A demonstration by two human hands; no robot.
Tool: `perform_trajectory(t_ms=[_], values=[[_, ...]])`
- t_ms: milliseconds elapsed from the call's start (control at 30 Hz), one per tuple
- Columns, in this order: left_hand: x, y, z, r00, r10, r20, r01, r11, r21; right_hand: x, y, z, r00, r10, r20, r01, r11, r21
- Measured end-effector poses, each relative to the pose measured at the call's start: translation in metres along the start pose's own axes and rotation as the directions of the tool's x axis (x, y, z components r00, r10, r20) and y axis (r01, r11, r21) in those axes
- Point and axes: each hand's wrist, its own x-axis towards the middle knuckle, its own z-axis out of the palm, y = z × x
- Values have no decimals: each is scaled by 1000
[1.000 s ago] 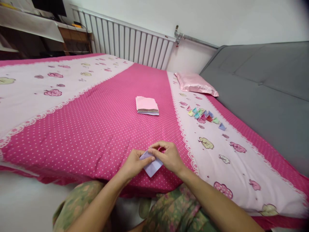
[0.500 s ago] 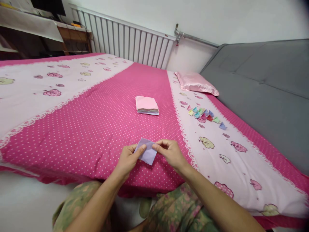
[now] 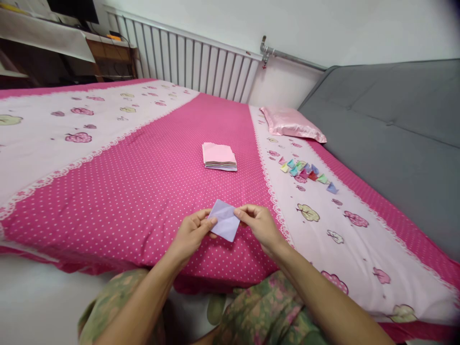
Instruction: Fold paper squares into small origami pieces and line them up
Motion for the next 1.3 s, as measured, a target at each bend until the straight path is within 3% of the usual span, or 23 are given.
perform_trajectory(t_ms=[267,467,733,1000,1300], values=[[-6,9,0,998,57,-35,-58,998,-9,0,-1,-1,1000,-27,15,27,999,20],[-4,6,-3,990,80,-113,-80,997,8,-2,-10,-3,967,-142,210,148,989,-11],[-5,5,-5,991,61,-122,-62,998,-2,-6,-15,-13,903,-105,416,200,961,-191],[-6,2,-10,994,41,-98,-49,996,-81,-4,-6,-15,917,-73,391,135,982,-135],[-7,4,-5,992,72,-101,-72,997,12,-2,-5,-13,951,-62,304,71,997,-18]])
